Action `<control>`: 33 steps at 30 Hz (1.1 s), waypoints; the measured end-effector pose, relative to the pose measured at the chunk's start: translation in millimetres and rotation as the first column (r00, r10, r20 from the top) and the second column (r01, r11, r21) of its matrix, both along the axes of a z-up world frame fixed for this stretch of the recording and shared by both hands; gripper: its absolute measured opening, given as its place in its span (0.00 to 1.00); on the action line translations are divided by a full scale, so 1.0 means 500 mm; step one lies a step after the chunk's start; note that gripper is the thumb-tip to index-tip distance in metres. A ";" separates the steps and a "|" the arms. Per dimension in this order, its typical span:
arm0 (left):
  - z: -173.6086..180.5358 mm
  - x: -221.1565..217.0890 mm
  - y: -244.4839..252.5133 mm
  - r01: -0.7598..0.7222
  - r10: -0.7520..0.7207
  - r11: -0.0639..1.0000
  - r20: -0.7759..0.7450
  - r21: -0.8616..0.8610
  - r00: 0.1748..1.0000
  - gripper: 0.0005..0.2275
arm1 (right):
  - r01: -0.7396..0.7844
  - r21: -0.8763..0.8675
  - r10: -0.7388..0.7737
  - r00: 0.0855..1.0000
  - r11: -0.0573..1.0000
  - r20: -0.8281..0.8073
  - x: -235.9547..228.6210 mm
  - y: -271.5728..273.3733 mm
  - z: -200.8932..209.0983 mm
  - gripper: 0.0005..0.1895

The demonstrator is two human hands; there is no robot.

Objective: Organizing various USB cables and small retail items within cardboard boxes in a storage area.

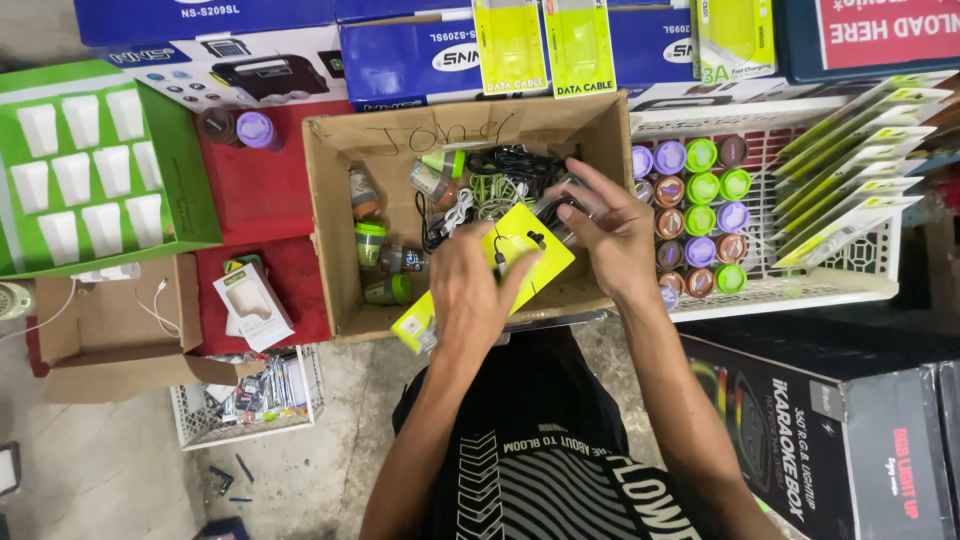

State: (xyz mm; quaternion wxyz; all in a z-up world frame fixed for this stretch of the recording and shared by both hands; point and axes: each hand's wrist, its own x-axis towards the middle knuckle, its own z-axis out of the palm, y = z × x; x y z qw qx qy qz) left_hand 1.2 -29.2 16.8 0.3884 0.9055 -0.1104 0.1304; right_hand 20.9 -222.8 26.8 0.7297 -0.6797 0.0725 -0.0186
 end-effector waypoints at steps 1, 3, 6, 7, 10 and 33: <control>0.031 0.003 0.003 -0.001 0.001 1.000 0.003 -0.001 1.000 0.30 | -0.001 -0.001 0.001 1.000 1.000 0.003 0.003 0.001 0.003 0.29; 0.093 0.006 0.011 0.190 -0.193 0.979 0.042 0.073 0.980 0.46 | 0.085 0.095 -0.083 0.996 0.992 -0.025 0.004 0.005 0.007 0.27; 0.075 -0.004 0.022 0.249 -0.232 0.953 -0.110 0.175 0.966 0.43 | 0.091 0.223 -0.076 0.994 0.970 -0.074 0.001 0.002 0.014 0.26; 0.070 -0.004 0.026 0.251 -0.233 0.952 -0.116 0.176 0.965 0.43 | 0.094 0.225 -0.078 0.994 0.970 -0.080 -0.002 0.001 0.036 0.26; 0.037 0.003 0.033 0.272 -0.256 0.952 -0.116 0.144 0.960 0.39 | -0.047 0.248 0.074 0.992 0.968 -0.104 0.002 -0.011 0.089 0.27; -0.069 -0.013 0.012 -0.439 -0.977 -0.145 0.059 -0.887 0.203 0.37 | -0.022 0.151 -0.001 0.989 0.988 0.149 -0.023 0.005 0.020 0.21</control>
